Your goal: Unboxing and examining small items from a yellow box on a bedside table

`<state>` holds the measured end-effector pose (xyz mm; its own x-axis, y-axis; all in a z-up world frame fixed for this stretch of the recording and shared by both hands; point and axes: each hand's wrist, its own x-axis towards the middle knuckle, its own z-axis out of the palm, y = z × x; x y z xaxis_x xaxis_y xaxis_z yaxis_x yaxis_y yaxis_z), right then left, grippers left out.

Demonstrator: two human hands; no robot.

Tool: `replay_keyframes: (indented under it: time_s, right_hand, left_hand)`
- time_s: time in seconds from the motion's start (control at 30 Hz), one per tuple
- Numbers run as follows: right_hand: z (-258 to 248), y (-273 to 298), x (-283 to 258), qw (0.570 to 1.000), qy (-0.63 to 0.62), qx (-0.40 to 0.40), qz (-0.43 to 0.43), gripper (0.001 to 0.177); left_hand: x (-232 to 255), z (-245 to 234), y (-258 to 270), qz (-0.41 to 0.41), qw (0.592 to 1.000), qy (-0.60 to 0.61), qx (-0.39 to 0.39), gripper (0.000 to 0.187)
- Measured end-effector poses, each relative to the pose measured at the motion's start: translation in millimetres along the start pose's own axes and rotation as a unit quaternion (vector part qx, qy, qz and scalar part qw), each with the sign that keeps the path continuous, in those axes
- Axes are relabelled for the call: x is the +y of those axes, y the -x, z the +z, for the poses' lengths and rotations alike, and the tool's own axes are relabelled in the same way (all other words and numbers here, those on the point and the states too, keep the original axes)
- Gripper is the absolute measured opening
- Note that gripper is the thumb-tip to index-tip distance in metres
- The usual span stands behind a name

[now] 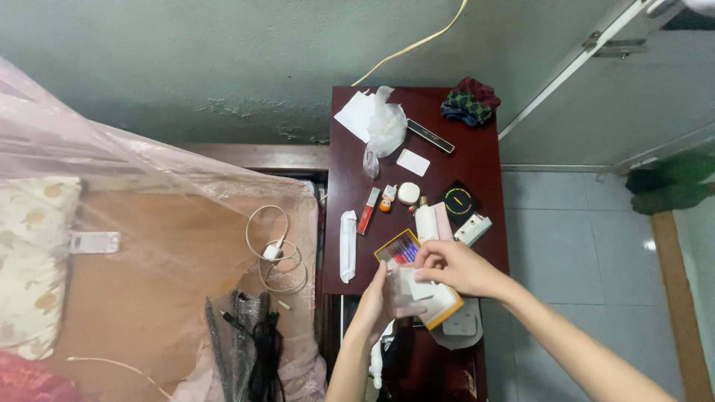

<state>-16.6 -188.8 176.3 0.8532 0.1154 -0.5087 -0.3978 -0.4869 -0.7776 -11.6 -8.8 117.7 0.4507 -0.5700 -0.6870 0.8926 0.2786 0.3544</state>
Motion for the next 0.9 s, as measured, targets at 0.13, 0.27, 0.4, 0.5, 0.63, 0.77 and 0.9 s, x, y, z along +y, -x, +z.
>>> replay_keyframes:
  time_s: [0.13, 0.27, 0.4, 0.5, 0.63, 0.77, 0.9]
  right_hand:
    - [17, 12, -8, 0.997, 0.02, 0.069, 0.006, 0.009]
    - [29, 23, -11, 0.99, -0.019, 0.135, 0.027, 0.012]
    - [37, 30, -9, 0.985, -0.048, 0.165, 0.028, 0.015]
    - [46, 28, 3, 0.976, -0.088, 0.196, 0.028, 0.015]
    - [45, 33, 4, 0.976, -0.088, 0.192, 0.054, 0.02]
    - [45, 30, 22, 0.982, -0.091, 0.158, 0.043, 0.021]
    - [45, 26, 41, 0.988, -0.064, 0.128, 0.054, 0.017]
  left_hand:
    - [-5, 2, 16, 0.034, 0.995, 0.019, -0.097, 0.074]
    - [-5, 11, 32, 0.049, 0.996, 0.037, -0.058, 0.058]
    - [-18, 1, 25, 0.07, 0.996, 0.019, -0.054, 0.049]
    - [-26, -6, 19, 0.089, 0.995, -0.014, -0.045, 0.041]
    - [-32, -7, 16, 0.095, 0.994, -0.032, -0.034, 0.028]
    - [-40, -8, 14, 0.12, 0.989, -0.089, -0.022, 0.027]
    - [-37, 5, 23, 0.195, 0.928, -0.309, 0.073, 0.029]
